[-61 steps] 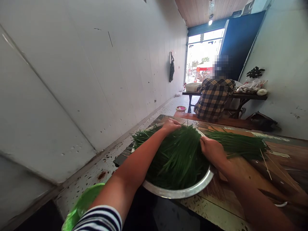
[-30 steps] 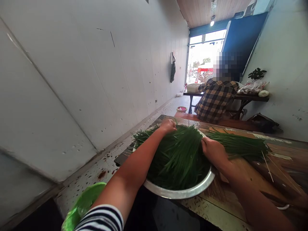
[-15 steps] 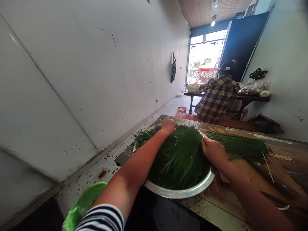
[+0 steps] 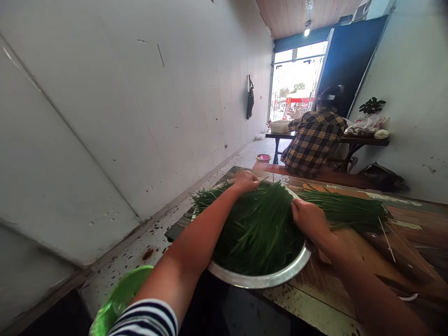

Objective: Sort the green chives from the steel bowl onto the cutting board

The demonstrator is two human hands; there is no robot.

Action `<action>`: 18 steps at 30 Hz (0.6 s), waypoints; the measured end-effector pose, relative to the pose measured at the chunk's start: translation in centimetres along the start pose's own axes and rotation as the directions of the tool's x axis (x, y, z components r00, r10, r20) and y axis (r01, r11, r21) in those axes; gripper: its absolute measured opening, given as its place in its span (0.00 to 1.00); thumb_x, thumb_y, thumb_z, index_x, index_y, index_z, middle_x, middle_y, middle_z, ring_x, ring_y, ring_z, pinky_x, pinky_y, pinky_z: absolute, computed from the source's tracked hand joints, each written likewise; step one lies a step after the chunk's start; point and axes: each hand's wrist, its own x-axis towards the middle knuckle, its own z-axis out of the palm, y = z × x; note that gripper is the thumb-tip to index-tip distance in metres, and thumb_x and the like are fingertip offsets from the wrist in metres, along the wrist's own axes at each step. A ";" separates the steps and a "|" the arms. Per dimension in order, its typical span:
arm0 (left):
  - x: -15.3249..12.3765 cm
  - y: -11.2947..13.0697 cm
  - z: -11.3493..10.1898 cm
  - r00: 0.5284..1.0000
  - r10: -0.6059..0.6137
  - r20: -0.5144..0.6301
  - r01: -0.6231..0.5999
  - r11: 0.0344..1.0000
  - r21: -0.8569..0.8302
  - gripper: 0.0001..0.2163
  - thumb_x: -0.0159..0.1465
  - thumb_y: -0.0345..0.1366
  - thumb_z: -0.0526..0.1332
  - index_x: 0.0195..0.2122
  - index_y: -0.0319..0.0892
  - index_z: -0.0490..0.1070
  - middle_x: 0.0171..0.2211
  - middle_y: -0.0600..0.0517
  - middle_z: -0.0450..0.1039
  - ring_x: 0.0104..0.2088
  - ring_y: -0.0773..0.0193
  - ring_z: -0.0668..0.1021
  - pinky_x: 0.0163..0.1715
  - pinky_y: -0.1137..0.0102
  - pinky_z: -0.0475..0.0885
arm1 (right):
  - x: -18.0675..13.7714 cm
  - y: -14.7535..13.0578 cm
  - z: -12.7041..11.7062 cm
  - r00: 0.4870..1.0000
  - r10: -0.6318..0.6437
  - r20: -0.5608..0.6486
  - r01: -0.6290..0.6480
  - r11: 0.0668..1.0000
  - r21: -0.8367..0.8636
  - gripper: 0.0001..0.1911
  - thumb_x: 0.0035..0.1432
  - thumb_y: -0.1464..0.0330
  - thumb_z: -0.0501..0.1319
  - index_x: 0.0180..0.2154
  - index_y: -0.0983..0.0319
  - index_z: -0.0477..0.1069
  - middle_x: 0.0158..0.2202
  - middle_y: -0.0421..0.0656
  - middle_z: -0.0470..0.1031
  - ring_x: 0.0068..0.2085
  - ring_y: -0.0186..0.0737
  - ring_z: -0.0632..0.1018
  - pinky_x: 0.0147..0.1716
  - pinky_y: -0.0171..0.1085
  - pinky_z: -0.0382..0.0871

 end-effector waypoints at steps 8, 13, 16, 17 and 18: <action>0.6 -0.2 1.2 0.996 -0.046 0.074 0.069 0.936 -0.346 0.12 0.56 0.30 0.58 0.41 0.34 0.74 0.30 0.48 0.78 0.23 0.73 0.73 0.24 0.78 0.69 | 0.0 0.0 0.0 1.000 -0.011 -0.001 0.011 1.000 0.000 0.17 0.63 0.65 0.45 0.37 0.61 0.71 0.35 0.46 0.78 0.32 0.39 0.77 0.25 0.35 0.51; 0.5 0.1 1.3 1.000 -0.019 -0.008 0.015 0.950 -0.311 0.12 0.56 0.37 0.61 0.38 0.38 0.77 0.30 0.50 0.78 0.24 0.72 0.72 0.25 0.78 0.67 | 0.0 0.1 0.1 1.000 -0.009 0.000 0.009 1.000 0.013 0.18 0.63 0.65 0.44 0.37 0.62 0.71 0.35 0.47 0.78 0.32 0.38 0.77 0.25 0.35 0.52; 0.5 0.2 1.3 0.998 -0.036 -0.057 0.018 0.957 -0.291 0.12 0.55 0.38 0.62 0.37 0.38 0.78 0.29 0.50 0.78 0.26 0.72 0.73 0.26 0.78 0.68 | 0.0 0.1 0.1 1.000 -0.010 -0.002 0.010 1.000 0.020 0.18 0.63 0.65 0.44 0.38 0.62 0.71 0.35 0.47 0.78 0.33 0.39 0.77 0.25 0.35 0.53; 0.5 0.2 1.3 0.996 -0.052 -0.066 0.030 0.955 -0.296 0.11 0.55 0.37 0.61 0.36 0.38 0.78 0.28 0.50 0.78 0.25 0.71 0.73 0.26 0.77 0.68 | 0.0 0.1 0.0 1.000 -0.008 -0.002 0.008 1.000 0.021 0.18 0.63 0.65 0.44 0.38 0.62 0.71 0.35 0.47 0.78 0.33 0.39 0.77 0.25 0.35 0.53; 0.5 0.2 1.3 0.995 -0.067 -0.074 0.041 0.952 -0.305 0.11 0.55 0.36 0.61 0.36 0.37 0.78 0.28 0.50 0.78 0.25 0.72 0.73 0.26 0.77 0.68 | 0.0 0.1 0.0 1.000 -0.008 -0.002 0.008 1.000 0.022 0.18 0.63 0.65 0.44 0.38 0.62 0.71 0.35 0.47 0.78 0.33 0.39 0.77 0.25 0.35 0.53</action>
